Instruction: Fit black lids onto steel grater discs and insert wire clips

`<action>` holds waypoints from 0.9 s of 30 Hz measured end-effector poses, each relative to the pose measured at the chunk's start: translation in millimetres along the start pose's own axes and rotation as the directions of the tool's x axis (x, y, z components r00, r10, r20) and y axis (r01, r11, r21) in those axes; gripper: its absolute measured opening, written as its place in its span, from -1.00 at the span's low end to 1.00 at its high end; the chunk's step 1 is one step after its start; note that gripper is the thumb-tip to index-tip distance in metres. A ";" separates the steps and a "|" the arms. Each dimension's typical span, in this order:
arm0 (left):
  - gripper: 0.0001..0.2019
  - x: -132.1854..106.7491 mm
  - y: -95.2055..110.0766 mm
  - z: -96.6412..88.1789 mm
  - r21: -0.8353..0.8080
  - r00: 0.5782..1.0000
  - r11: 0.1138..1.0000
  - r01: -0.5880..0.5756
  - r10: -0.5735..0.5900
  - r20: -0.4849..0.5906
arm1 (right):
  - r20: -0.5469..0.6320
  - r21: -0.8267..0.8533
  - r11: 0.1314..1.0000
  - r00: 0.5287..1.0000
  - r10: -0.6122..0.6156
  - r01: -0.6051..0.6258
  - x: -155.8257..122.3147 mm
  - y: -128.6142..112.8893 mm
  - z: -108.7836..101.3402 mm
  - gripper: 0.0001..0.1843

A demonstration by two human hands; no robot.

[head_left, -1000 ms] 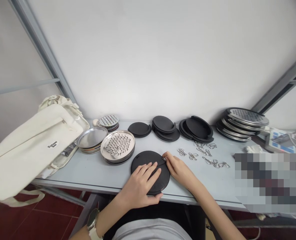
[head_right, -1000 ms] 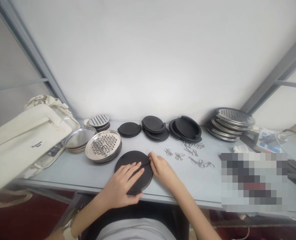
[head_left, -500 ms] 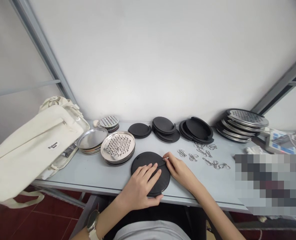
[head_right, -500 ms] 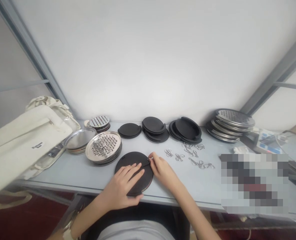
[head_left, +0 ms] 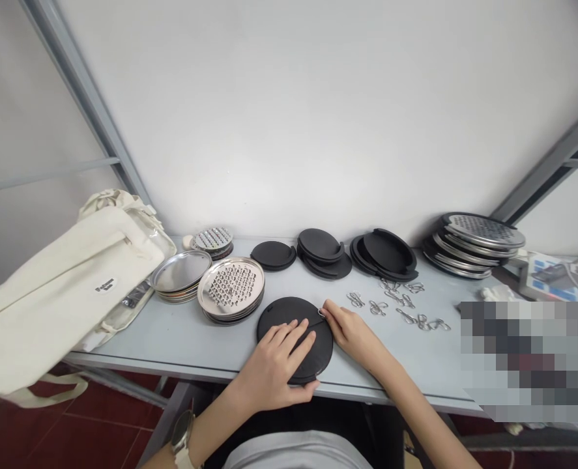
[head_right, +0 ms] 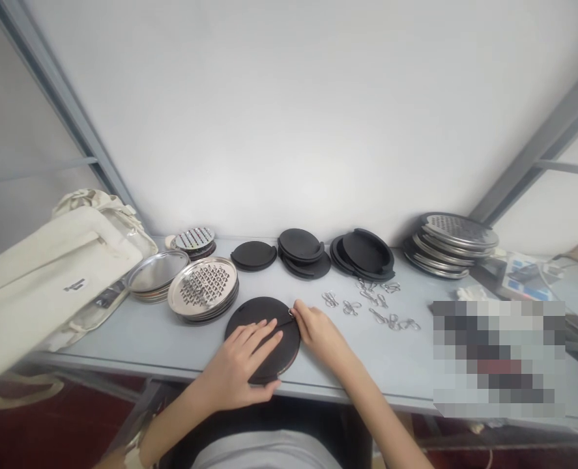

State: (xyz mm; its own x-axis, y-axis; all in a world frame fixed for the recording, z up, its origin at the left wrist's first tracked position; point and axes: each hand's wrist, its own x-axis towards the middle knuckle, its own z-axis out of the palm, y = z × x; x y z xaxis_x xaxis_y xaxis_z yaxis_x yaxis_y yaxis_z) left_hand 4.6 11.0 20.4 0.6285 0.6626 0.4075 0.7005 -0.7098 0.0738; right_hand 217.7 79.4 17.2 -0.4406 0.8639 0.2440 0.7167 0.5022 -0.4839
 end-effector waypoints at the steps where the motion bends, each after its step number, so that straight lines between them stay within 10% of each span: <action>1: -0.34 -0.2 -0.1 0.3 -0.001 1.000 1.000 -0.001 0.001 0.006 | -0.004 -0.012 1.000 1.000 -0.001 0.001 0.1 0.6 0.4 -0.76; 27: -0.35 -0.6 -0.4 0.4 0.009 1.000 1.000 -0.006 0.006 0.008 | 0.017 -0.123 0.992 1.000 -0.009 0.011 1.4 0.8 0.4 -0.69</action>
State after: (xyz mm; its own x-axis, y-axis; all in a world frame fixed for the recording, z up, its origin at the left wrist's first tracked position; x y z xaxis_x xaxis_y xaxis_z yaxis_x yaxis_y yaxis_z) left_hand 4.0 11.0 19.8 0.6353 0.6602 0.4007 0.6999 -0.7115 0.0627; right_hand 217.4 80.9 16.8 -0.4560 0.8585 0.2345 0.7729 0.5126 -0.3739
